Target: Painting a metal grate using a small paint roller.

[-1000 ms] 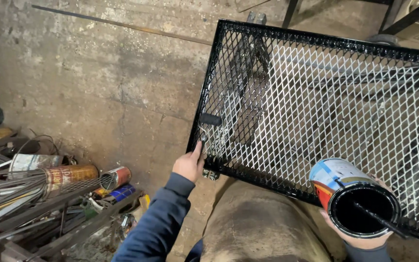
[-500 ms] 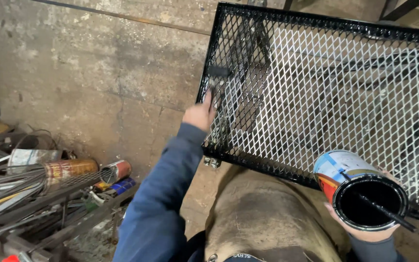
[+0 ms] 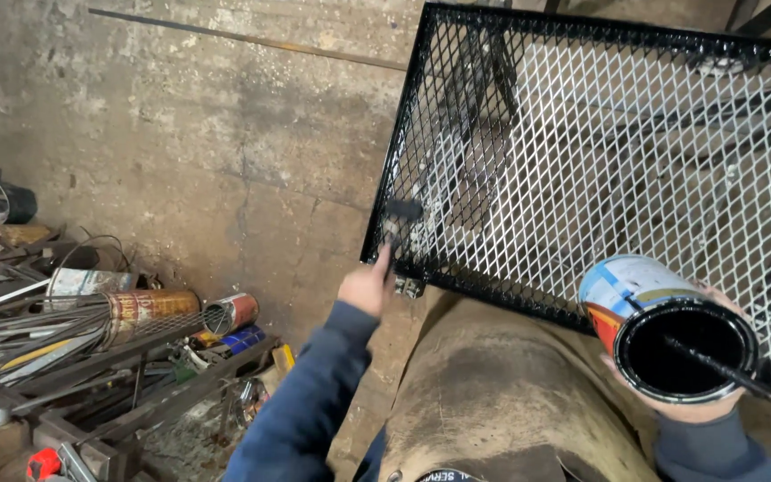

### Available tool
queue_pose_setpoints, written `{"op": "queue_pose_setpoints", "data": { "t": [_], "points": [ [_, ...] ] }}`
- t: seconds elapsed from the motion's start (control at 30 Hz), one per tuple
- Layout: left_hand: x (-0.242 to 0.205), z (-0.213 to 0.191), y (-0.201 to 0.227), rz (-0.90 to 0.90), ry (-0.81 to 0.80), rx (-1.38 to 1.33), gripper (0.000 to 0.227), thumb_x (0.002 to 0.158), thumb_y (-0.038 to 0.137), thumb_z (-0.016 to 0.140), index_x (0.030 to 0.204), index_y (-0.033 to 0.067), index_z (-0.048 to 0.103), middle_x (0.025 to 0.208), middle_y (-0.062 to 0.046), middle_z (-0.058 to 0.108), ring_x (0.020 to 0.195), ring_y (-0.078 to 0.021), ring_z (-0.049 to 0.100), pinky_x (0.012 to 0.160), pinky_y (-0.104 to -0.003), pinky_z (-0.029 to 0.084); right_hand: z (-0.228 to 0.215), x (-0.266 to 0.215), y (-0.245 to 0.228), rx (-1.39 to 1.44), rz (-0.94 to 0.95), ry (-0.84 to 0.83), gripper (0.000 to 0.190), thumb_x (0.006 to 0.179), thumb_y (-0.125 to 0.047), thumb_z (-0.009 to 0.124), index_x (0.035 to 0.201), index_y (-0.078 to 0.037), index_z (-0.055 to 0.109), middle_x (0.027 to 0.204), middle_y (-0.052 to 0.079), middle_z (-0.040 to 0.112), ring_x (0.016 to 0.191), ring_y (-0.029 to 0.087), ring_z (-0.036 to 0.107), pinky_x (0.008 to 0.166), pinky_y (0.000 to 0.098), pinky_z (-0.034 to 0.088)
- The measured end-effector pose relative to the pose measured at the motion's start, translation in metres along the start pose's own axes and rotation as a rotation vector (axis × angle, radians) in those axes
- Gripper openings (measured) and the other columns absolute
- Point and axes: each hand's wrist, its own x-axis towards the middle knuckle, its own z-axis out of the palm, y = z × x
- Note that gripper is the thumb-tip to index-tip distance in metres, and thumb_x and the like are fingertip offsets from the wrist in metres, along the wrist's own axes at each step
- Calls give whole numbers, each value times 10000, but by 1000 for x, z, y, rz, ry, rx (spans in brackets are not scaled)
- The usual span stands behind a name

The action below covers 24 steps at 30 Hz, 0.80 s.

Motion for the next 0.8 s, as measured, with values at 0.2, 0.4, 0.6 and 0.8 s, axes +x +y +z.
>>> {"op": "queue_pose_setpoints", "data": {
  "t": [0.2, 0.4, 0.6, 0.8],
  "points": [
    [-11, -11, -21, 154, 110, -81, 622, 900, 250, 671, 1482, 111, 502, 714, -201, 658, 623, -401, 648, 601, -531, 536, 10, -2, 1, 729, 149, -266, 501, 1122, -459, 512, 1554, -216, 434, 1658, 202, 340, 1427, 545, 394, 898, 797, 503],
    [-44, -26, -60, 298, 6, 38, 552, 901, 226, 660, 1440, 174, 553, 695, -167, 655, 627, -371, 650, 589, -501, 538, -2, -18, 20, 32, -129, -103, 598, 964, -522, 568, 1501, -287, 451, 1555, 129, 370, 1433, 461, 413, 792, 705, 534],
    [55, -12, 2, 339, 85, -80, 568, 946, 251, 645, 1486, 124, 523, 735, -189, 658, 636, -399, 640, 589, -521, 528, 9, -22, 18, 160, -50, 6, 515, 1044, -542, 513, 1484, -282, 448, 1585, 129, 383, 1381, 489, 466, 759, 716, 543],
    [-5, 6, 20, 212, 103, -84, 581, 961, 263, 638, 1494, 83, 493, 683, -190, 650, 589, -395, 634, 575, -525, 522, 54, -25, -6, -1045, -757, -36, 958, 804, -667, 712, 1505, -163, 297, 1491, 131, 390, 1351, 399, 462, 988, 679, 527]
  ]
}}
